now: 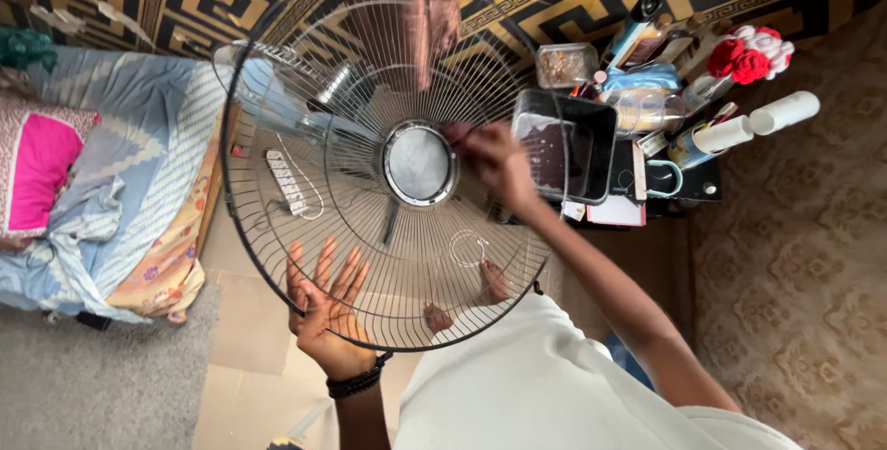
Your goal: The person cleans a standing fan by wiping the front metal cage with a cloth. They then remove the cage, wipe the fan blades, and reattach the cage to the fan stand. The person uses a cloth to wipe the fan components and a basin of soapy water to rinse the cloth.
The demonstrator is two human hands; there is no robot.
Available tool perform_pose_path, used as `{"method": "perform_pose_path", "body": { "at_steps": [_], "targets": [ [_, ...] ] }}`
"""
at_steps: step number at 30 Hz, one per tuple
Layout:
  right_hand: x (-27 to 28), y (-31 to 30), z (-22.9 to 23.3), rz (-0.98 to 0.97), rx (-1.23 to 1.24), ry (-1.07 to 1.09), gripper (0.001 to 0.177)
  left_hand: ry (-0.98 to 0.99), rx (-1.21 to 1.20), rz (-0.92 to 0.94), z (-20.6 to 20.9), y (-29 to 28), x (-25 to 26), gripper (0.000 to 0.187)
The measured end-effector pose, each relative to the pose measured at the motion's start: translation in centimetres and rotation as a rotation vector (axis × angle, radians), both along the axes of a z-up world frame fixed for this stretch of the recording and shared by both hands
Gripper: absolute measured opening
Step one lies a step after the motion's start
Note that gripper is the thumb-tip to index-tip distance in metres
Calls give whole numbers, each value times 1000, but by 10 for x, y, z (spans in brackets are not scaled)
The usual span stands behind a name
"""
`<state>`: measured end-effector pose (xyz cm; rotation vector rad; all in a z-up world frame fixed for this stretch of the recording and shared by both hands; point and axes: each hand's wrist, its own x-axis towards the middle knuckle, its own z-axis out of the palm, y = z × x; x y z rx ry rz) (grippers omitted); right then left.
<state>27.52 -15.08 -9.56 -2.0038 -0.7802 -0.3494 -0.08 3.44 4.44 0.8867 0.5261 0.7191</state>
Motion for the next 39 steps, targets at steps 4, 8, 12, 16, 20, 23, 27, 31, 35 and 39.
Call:
{"method": "perform_pose_path", "body": {
  "at_steps": [4, 8, 12, 16, 20, 23, 27, 31, 35, 39],
  "targets": [
    [10, -8, 20, -360, -38, 118, 21, -55, -74, 9, -8, -9, 0, 60],
    [-33, 17, 18, -128, 31, 76, 26, -45, -70, 4, -11, -9, 3, 60],
    [-8, -21, 18, -315, -40, 14, 27, -24, -89, 56, -15, -5, -4, 60],
    [-25, -7, 0, -389, -40, 284, 22, -49, -77, 43, -18, -13, 0, 62],
    [-65, 5, -6, -148, 6, 79, 34, -61, -61, 46, -19, -11, -1, 63],
    [-37, -22, 11, -409, -36, 265, 32, -47, -53, 67, -16, -10, 0, 63],
    [-59, -3, 9, -354, -34, 239, 34, -11, -41, 113, -9, -19, 7, 62],
    [-67, 3, 3, -208, -144, 266, 33, -28, 3, 93, -5, -15, 5, 62],
    [-47, -27, 13, -348, -53, 88, 29, -25, 16, 127, -7, -13, 1, 61],
    [-78, 5, 19, -320, -124, 211, 21, -1, 63, 178, -17, -19, 5, 59]
  ]
}}
